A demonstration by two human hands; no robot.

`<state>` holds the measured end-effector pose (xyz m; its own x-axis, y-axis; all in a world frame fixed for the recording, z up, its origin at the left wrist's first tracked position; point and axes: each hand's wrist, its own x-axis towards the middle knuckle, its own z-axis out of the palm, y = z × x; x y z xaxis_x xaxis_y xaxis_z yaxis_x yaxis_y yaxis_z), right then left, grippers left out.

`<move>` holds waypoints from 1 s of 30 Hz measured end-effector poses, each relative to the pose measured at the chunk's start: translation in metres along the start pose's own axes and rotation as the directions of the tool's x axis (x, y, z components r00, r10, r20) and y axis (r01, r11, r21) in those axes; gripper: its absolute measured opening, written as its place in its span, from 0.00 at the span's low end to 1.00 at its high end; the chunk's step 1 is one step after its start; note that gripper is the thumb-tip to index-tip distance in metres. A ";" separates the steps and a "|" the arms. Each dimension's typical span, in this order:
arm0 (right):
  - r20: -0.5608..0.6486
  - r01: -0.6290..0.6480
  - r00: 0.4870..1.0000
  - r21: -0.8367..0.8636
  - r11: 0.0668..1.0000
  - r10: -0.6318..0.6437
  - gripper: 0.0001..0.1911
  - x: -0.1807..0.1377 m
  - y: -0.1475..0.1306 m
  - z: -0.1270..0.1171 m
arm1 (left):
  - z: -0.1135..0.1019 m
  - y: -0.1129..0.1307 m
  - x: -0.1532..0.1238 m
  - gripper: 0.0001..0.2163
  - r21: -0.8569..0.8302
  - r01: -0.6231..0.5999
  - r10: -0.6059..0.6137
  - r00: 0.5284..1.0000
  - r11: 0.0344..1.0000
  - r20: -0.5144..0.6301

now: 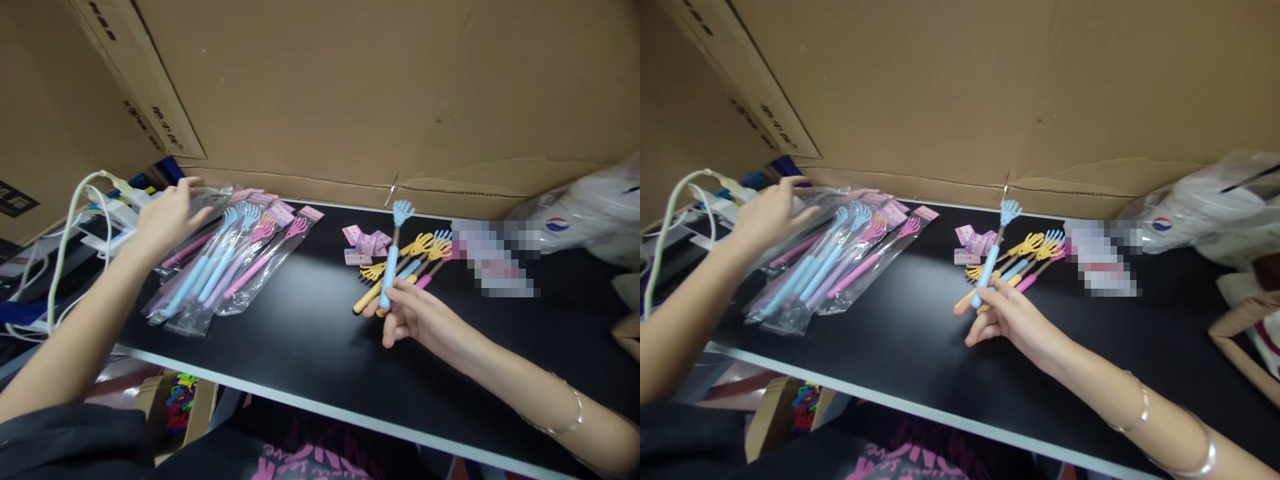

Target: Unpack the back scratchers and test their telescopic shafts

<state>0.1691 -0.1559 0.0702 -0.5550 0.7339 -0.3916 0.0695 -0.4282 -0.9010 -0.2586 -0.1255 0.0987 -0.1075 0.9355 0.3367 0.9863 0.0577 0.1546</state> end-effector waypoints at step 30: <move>0.109 0.349 0.922 -0.652 0.673 -0.372 0.15 0.032 -0.046 -0.031 | 0.022 0.102 -0.061 0.10 -0.034 -0.273 0.275 0.941 0.961 0.197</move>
<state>0.1737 -0.0970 0.0932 -0.6277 0.7784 -0.0049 0.3937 0.3120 -0.8647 -0.1492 -0.1687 0.0735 0.1944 0.9650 0.1761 0.9733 -0.2121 0.0882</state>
